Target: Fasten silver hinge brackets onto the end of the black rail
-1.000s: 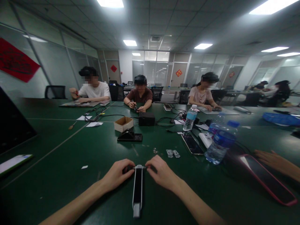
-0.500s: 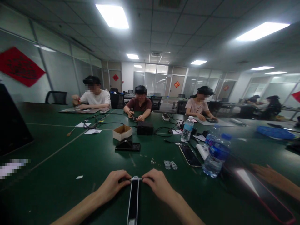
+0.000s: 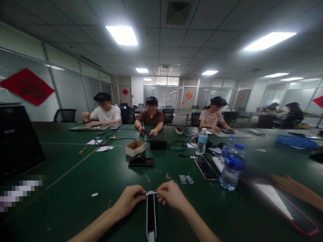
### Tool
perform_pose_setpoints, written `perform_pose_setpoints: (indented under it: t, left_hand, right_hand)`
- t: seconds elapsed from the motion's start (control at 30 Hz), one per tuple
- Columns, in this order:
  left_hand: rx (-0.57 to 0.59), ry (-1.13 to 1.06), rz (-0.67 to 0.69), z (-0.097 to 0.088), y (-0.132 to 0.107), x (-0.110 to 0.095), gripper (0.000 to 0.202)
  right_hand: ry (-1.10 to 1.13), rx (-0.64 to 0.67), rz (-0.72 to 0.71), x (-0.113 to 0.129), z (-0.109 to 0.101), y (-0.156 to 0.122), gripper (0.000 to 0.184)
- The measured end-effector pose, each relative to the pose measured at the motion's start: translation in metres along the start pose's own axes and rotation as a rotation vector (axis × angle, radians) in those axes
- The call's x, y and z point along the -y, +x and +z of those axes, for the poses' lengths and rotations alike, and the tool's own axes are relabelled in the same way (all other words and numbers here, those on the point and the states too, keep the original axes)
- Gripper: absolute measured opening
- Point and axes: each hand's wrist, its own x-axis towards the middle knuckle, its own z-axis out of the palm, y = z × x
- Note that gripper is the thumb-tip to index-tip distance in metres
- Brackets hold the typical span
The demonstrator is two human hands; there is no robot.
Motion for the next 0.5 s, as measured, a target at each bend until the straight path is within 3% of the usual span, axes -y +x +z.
perform_pose_setpoints:
  t: [0.13, 0.33, 0.5]
  left_hand:
    - [0.001, 0.011, -0.008, -0.0036, -0.0003, -0.0055, 0.009]
    - [-0.019, -0.012, -0.018, -0.0043, 0.0005, -0.0076, 0.008]
    - [-0.033, -0.029, -0.006, -0.0043, 0.0007, -0.0042, 0.007]
  right_hand:
    - [0.252, -0.002, 0.073, -0.0026, 0.0016, 0.0015, 0.016]
    - [0.33, -0.053, 0.079, -0.006, 0.0043, 0.005, 0.016]
    - [0.415, -0.021, 0.107, -0.0051, 0.0056, 0.0095, 0.016]
